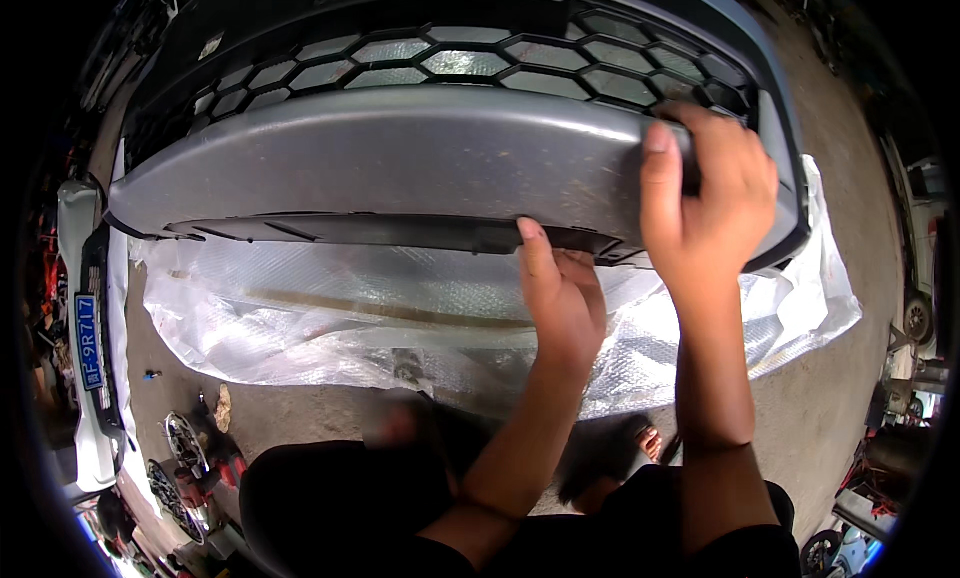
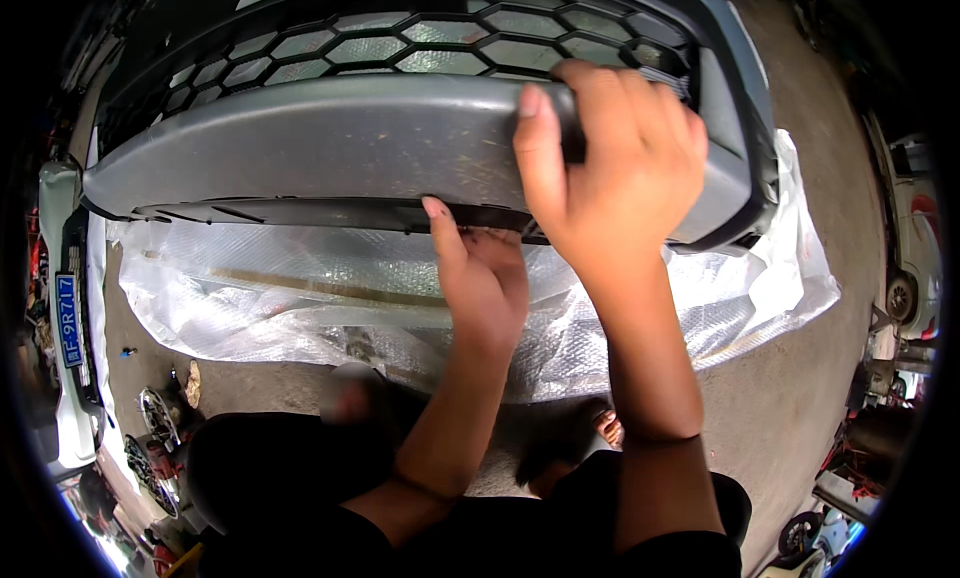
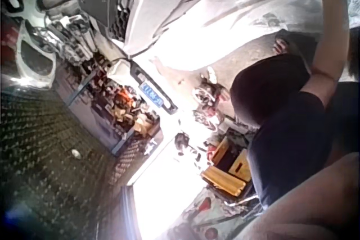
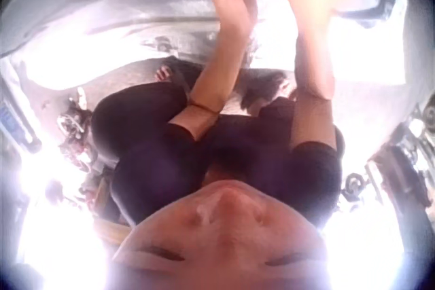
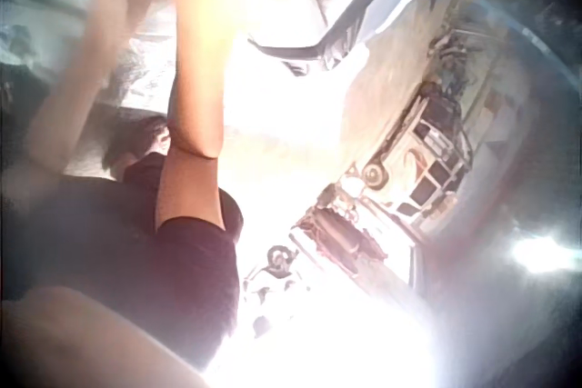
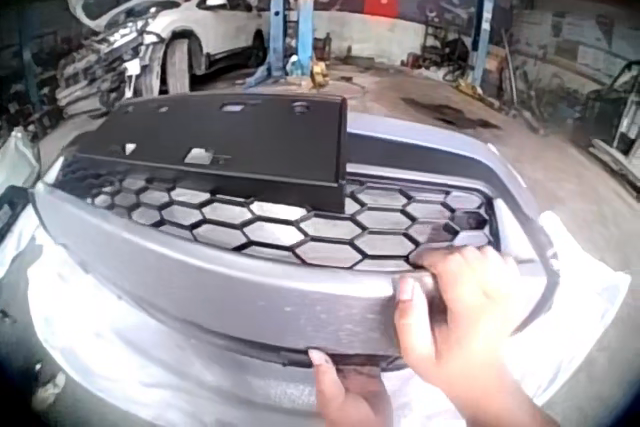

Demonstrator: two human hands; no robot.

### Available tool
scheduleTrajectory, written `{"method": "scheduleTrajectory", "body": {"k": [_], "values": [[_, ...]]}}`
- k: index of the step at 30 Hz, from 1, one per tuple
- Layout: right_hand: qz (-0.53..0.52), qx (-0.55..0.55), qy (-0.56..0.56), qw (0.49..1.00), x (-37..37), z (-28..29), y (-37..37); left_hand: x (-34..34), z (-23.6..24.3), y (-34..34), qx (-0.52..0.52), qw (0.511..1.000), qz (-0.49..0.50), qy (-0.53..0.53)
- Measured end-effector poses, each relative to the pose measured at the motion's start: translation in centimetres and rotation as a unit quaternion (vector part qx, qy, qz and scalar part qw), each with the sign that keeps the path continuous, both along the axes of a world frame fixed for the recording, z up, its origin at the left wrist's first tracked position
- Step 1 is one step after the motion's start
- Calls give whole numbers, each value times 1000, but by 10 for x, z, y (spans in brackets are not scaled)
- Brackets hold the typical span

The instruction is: The person removes a car bumper from a vehicle and places it on a protective sheet on the floor. They then use a screwdriver to attach a lower trim piece to the bumper, aligning it and securing it with screws.

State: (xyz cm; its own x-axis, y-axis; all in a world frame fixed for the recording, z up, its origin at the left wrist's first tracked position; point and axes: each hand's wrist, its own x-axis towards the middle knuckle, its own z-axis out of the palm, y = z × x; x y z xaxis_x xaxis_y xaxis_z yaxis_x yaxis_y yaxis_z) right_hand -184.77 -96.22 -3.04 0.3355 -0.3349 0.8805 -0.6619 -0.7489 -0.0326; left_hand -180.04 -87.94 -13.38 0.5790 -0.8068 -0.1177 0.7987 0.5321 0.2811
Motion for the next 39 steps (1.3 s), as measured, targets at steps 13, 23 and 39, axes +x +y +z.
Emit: {"method": "scheduleTrajectory", "body": {"k": [13, 23, 39], "values": [[28, 156, 135, 978, -218, 34, 5, -34, -51, 7, 191, 976, 67, -78], [-386, 698, 242, 552, -421, -242, 236, -116, -56, -5, 123, 982, -129, 66], [-63, 482, 536, 691, -495, -214, 210, -111, -46, -2, 91, 978, -177, -67]]}}
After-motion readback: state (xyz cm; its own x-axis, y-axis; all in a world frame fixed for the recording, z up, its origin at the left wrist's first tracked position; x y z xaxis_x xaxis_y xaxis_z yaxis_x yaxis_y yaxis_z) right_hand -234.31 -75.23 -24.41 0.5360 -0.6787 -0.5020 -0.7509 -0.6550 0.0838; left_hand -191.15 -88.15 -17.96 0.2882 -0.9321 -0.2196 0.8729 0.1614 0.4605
